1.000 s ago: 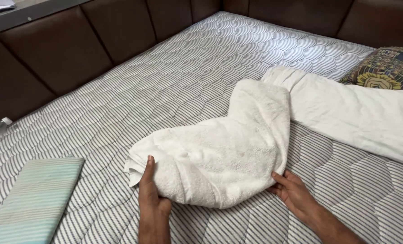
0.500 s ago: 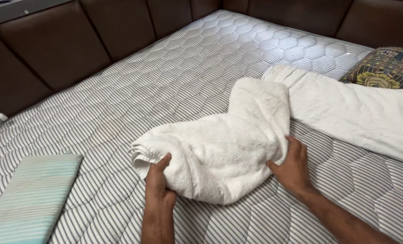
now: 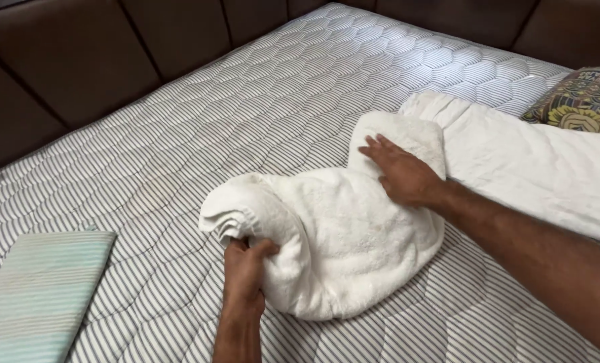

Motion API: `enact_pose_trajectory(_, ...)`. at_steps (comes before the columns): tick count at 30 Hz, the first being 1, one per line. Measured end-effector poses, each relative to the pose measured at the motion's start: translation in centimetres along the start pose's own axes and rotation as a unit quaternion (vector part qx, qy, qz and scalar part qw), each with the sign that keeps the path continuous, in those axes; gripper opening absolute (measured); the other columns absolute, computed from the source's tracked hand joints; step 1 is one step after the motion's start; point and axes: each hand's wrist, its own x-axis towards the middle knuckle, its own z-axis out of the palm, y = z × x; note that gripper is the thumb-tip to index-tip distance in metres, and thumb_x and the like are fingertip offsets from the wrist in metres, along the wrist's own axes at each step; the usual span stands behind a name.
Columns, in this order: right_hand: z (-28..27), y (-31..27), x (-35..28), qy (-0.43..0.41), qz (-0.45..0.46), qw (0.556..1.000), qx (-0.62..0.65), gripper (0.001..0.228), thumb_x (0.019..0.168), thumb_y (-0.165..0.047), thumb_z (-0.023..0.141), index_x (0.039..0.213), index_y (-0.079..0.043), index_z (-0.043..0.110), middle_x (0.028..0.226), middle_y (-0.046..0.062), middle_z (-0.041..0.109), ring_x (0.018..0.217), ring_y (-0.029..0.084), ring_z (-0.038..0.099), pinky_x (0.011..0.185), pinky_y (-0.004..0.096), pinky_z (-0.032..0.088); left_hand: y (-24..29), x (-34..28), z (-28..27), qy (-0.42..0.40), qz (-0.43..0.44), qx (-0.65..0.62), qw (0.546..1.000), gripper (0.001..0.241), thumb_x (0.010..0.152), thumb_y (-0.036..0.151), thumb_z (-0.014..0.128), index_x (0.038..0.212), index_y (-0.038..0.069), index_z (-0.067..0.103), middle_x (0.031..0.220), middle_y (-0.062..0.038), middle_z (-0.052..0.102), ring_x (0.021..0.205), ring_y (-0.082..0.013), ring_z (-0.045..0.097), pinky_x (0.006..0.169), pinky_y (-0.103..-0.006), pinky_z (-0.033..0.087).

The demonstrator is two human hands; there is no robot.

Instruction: The person unfolds a white towel on a bed, smooths it out, and then folds it into a neat rectangular shape. The person also briefly handles a striped pillowcase before focusing on the towel.

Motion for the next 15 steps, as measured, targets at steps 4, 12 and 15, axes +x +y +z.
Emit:
enact_pose_trajectory(4,-0.4,-1.3,2.5,-0.05,-0.136,0.983,-0.115,0.093,0.082,0.005,0.064,0.159,-0.021,0.021,0.17,0.007,0.013,0.156,0.026,0.012,0.127,0.046,0.017,-0.4,1.7,-0.4,0.025,-0.019,0.056,0.998,0.077,0.067,-0.003,0.061,0.143,-0.007,0.049,0.137,-0.028,0.065,0.118,-0.0423,0.07,0.103,-0.0525,0.057)
enact_pose_trajectory(12,-1.5,-4.0,5.3,-0.326,-0.023,0.923,-0.203,0.113,0.078,-0.017,0.093,0.162,-0.026,0.018,0.164,-0.001,0.034,0.15,0.03,0.028,0.124,0.047,0.029,2.0,1.6,0.2,0.013,-0.134,0.056,0.989,0.116,0.084,0.05,0.074,0.163,0.01,0.0,0.156,-0.028,0.032,0.141,-0.0489,0.046,0.114,-0.062,0.046)
enact_pose_trajectory(15,-1.1,-3.0,6.5,-0.362,-0.064,0.892,-0.263,0.079,0.076,-0.018,0.09,0.146,-0.019,0.054,0.146,0.004,0.054,0.136,0.026,0.049,0.116,0.042,0.044,-0.4,3.8,-0.5,0.004,-0.123,0.011,0.992,0.11,0.076,0.036,0.08,0.159,0.0,0.017,0.149,-0.03,0.05,0.133,-0.0453,0.059,0.113,-0.0538,0.049)
